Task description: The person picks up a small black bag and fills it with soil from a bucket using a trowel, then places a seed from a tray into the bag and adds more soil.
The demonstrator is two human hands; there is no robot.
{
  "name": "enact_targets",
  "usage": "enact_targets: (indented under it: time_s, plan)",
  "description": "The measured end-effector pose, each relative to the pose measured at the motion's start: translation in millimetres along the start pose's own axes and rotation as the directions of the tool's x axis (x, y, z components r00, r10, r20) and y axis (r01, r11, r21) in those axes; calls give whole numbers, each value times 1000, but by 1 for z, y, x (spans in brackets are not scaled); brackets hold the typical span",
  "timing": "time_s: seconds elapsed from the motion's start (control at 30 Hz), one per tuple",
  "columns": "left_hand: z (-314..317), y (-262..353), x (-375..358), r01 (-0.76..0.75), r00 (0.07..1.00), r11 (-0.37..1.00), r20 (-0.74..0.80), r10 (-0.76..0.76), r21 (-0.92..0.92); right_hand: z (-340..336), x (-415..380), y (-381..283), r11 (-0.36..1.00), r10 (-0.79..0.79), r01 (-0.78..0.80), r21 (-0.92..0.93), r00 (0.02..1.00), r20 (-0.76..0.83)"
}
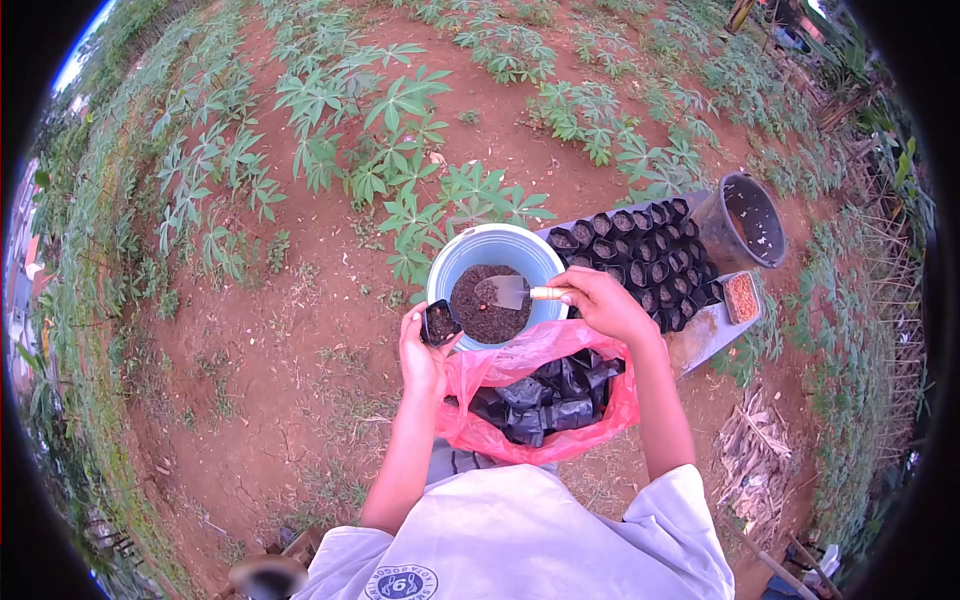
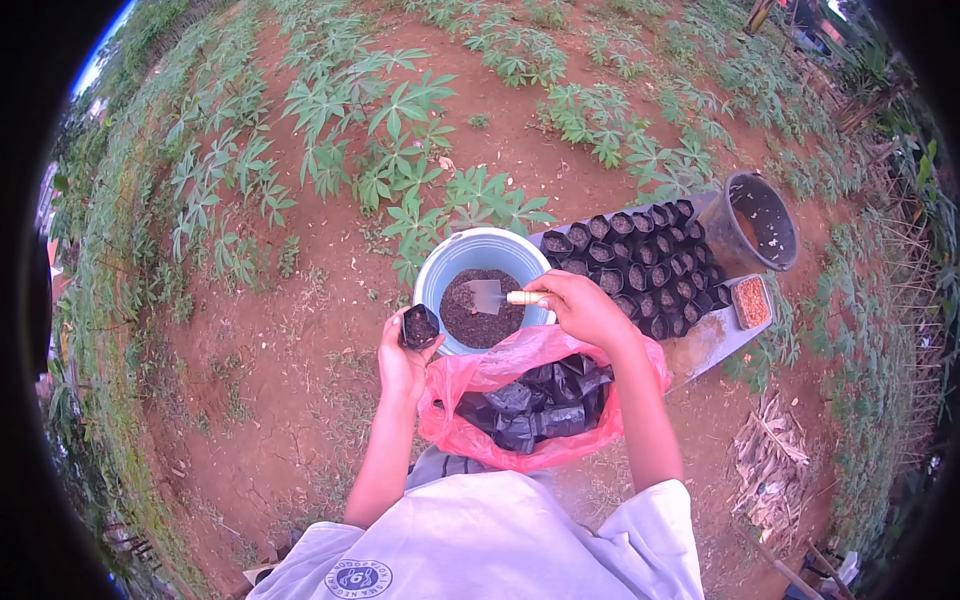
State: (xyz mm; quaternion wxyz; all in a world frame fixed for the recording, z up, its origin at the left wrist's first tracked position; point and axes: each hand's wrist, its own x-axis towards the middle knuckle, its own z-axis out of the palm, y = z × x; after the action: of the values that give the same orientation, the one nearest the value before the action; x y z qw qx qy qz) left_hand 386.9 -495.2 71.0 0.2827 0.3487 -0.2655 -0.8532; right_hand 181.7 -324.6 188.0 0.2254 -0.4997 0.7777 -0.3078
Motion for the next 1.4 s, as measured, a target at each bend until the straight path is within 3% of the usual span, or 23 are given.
enact_targets:
  time_s: [0.27,0.53,0.83,0.93,1.03,1.27,1.4]
  plan:
    - [9,-14,-3,-26,999,1000,39,25,18,-3,-16,-35,992,-91,92,-86,996,5]
    - [13,-20,-6,-56,998,998,31,55,24,3,-8,-52,927,-138,169,-334,984,113]
    - [15,-24,-8,-83,996,996,-12,83,18,4,-1,-76,854,-254,289,-432,957,138]
    - [18,-24,-11,-76,997,997,-23,76,17,4,2,-83,839,-207,271,-472,961,183]
    - [19,-25,-11,-61,998,998,-26,61,30,8,3,-82,842,-300,325,-430,945,126]
    - [15,-29,-7,-50,999,999,-17,50,-12,-2,-1,-94,851,-267,304,-428,953,146]
    - [6,-22,-3,-62,998,998,3,62,-22,-11,-7,-94,878,-241,249,-409,968,72]
